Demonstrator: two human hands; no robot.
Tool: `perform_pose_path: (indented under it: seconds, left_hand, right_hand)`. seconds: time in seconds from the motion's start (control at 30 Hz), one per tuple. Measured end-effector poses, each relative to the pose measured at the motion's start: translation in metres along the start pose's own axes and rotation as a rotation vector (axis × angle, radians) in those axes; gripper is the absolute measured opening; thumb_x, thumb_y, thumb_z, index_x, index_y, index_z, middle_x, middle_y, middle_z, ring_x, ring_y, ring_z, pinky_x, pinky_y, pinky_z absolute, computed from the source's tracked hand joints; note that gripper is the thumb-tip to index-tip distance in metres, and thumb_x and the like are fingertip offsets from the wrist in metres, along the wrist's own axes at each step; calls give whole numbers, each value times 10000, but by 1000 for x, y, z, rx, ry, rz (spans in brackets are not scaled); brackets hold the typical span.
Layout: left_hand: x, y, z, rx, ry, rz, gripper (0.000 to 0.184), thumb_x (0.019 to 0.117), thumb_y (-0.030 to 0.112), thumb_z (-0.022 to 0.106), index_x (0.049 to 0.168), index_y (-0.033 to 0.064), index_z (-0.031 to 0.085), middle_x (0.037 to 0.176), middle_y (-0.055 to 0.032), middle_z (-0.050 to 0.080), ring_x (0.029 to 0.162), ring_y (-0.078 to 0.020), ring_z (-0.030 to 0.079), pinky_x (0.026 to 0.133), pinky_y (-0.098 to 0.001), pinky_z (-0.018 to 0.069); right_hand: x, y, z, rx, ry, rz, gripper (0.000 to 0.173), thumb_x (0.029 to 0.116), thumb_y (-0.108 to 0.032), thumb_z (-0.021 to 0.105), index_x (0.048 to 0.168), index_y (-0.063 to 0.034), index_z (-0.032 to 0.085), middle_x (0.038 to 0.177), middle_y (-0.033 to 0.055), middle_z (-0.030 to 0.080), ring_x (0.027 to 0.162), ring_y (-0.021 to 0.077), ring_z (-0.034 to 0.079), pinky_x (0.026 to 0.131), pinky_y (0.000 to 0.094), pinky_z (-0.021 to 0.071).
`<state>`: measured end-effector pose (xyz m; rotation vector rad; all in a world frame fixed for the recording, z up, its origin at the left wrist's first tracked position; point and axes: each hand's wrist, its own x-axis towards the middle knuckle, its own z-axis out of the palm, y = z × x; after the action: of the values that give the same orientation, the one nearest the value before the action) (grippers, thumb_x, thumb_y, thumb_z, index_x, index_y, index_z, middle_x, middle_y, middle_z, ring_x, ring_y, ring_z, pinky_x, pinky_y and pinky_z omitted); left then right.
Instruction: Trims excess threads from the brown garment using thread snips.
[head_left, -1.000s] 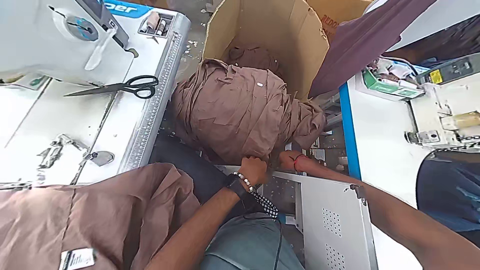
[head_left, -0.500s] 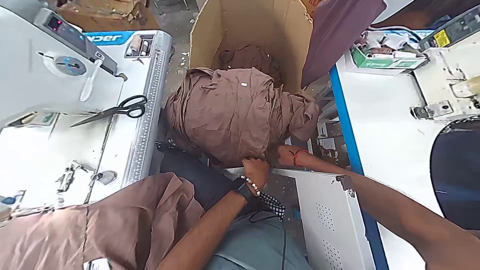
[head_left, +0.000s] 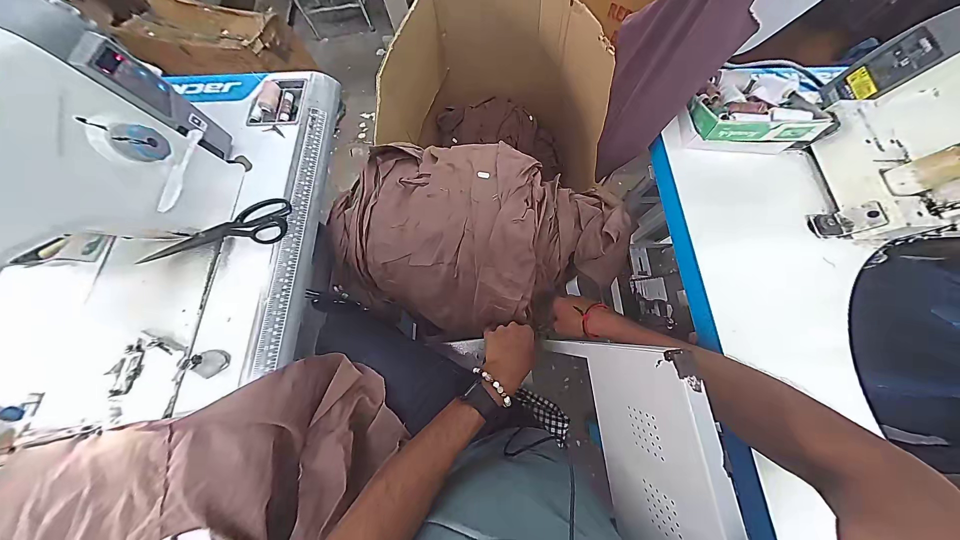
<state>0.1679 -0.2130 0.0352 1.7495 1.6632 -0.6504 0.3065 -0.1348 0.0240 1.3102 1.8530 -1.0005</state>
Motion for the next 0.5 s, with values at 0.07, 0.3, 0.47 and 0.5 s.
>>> perform_pose_path:
  seconds: [0.07, 0.3, 0.47, 0.5]
  left_hand:
    - [1, -7, 0, -81, 32, -8, 257, 950, 251, 611, 1085, 49, 696, 1131, -198, 707, 1091, -406, 680, 829, -613, 548]
    - [9, -41, 13, -411, 144, 20, 366, 861, 283, 671, 1219, 216, 709, 1063, -20, 767, 1022, -267, 721, 855, -556, 560]
    - [3, -48, 20, -525, 205, 53, 415, 859, 285, 681, 1272, 243, 662, 1068, 55, 771, 992, -191, 726, 849, -517, 557]
    - [4, -50, 21, -553, 211, 71, 417, 853, 279, 688, 1267, 237, 666, 1075, 55, 769, 998, -186, 725, 858, -512, 562]
  right_hand:
    - [1, 2, 0, 9, 4, -10, 339, 998, -265, 591, 1087, 52, 669, 1142, 278, 670, 1113, 447, 646, 910, 665, 485]
    - [11, 9, -1, 156, -18, -17, 294, 1010, -228, 564, 1053, 27, 704, 989, 208, 708, 904, 354, 687, 843, 591, 519]
    - [17, 13, 8, 421, -46, -88, 279, 1037, -178, 525, 1184, -22, 704, 992, 135, 721, 741, 206, 647, 706, 423, 535]
    - [14, 12, 8, 461, -48, -79, 282, 1044, -186, 525, 1197, -28, 701, 1005, 131, 718, 758, 206, 648, 717, 417, 535]
